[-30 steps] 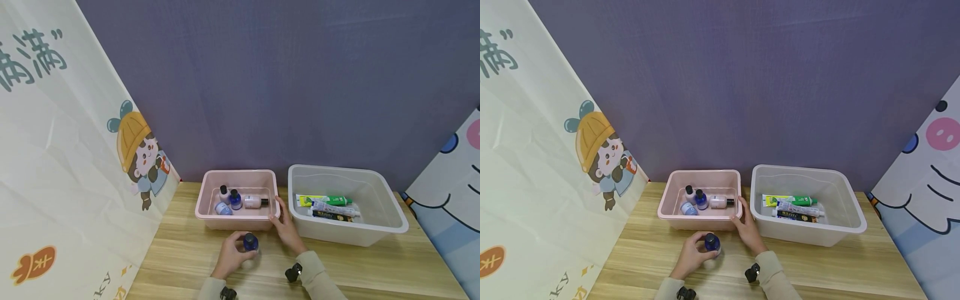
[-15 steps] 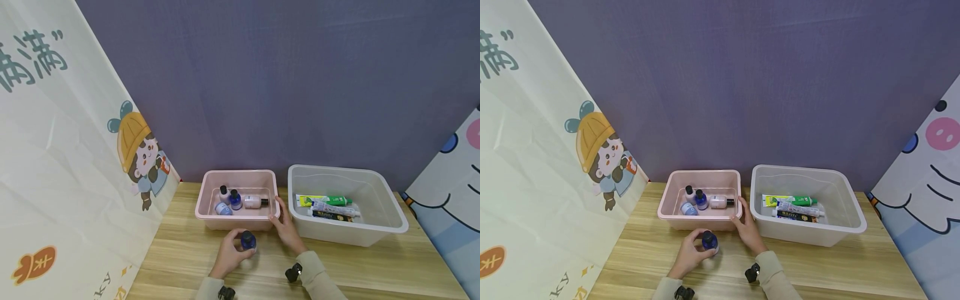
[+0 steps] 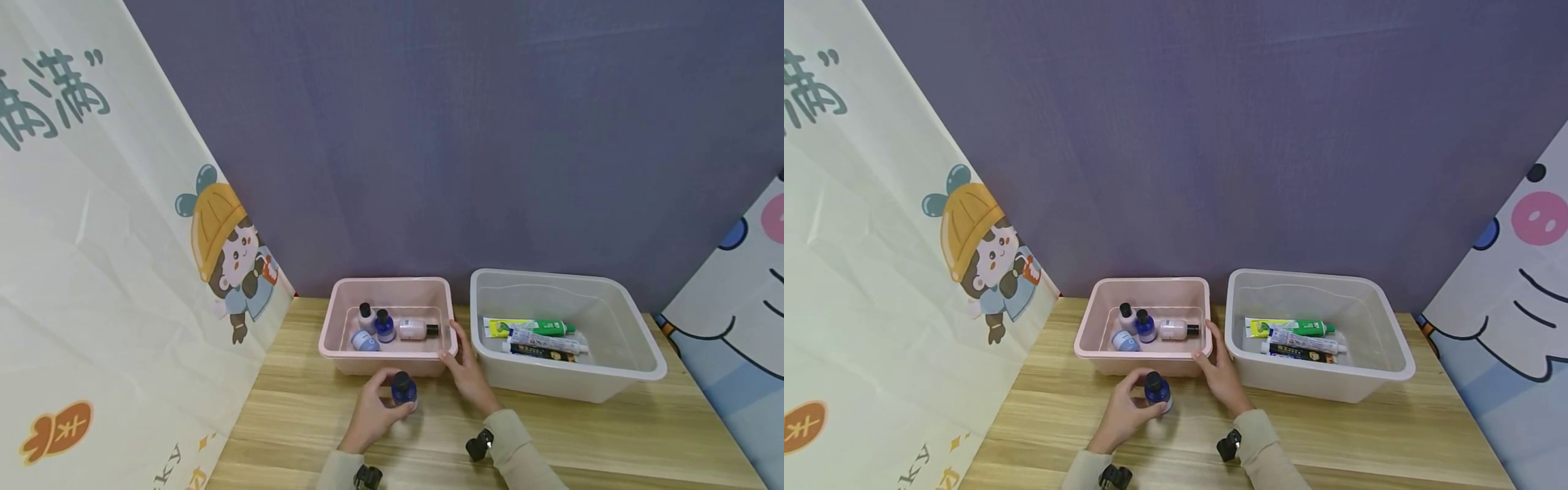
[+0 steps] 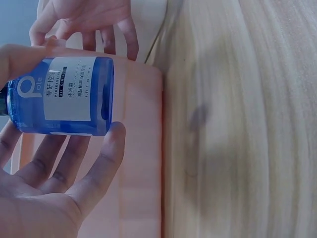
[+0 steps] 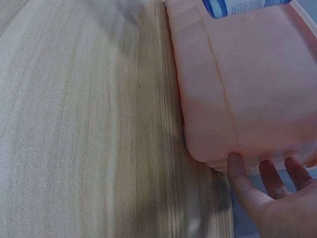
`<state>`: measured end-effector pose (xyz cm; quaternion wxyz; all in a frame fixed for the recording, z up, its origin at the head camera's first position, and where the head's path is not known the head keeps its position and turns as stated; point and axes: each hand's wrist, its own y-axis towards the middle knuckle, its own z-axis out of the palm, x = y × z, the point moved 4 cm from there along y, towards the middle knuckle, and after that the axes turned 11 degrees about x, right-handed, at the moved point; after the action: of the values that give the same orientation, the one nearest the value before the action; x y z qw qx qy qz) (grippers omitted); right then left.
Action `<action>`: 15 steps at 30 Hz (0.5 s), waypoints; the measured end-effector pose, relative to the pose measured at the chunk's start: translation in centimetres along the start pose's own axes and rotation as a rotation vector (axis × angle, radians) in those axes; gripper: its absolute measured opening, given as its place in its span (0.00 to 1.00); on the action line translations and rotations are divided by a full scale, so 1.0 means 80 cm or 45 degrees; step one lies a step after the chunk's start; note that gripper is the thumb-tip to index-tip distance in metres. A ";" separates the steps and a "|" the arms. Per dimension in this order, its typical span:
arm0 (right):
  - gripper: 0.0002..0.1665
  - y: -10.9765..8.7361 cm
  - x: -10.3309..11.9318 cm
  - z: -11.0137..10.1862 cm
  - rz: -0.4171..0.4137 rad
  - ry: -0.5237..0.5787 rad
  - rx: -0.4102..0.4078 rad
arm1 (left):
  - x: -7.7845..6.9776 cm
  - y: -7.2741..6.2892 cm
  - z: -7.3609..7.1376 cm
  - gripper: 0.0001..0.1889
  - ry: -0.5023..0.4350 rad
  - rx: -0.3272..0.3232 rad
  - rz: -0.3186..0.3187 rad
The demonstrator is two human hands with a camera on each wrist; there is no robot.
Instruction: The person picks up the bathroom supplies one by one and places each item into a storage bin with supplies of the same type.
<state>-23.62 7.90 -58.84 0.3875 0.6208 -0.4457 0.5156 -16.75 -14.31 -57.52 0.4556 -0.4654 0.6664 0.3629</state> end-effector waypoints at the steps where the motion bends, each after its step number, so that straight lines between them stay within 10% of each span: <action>1: 0.44 0.000 0.000 0.000 0.001 0.003 0.002 | -0.001 0.000 0.000 0.29 0.002 -0.001 0.000; 15: 0.42 0.002 -0.002 0.001 -0.026 0.009 -0.010 | -0.019 0.001 -0.009 0.29 0.009 0.001 0.001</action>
<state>-23.79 7.78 -59.00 0.3967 0.6218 -0.4401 0.5122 -16.77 -14.50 -55.89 0.4533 -0.4663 0.6682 0.3613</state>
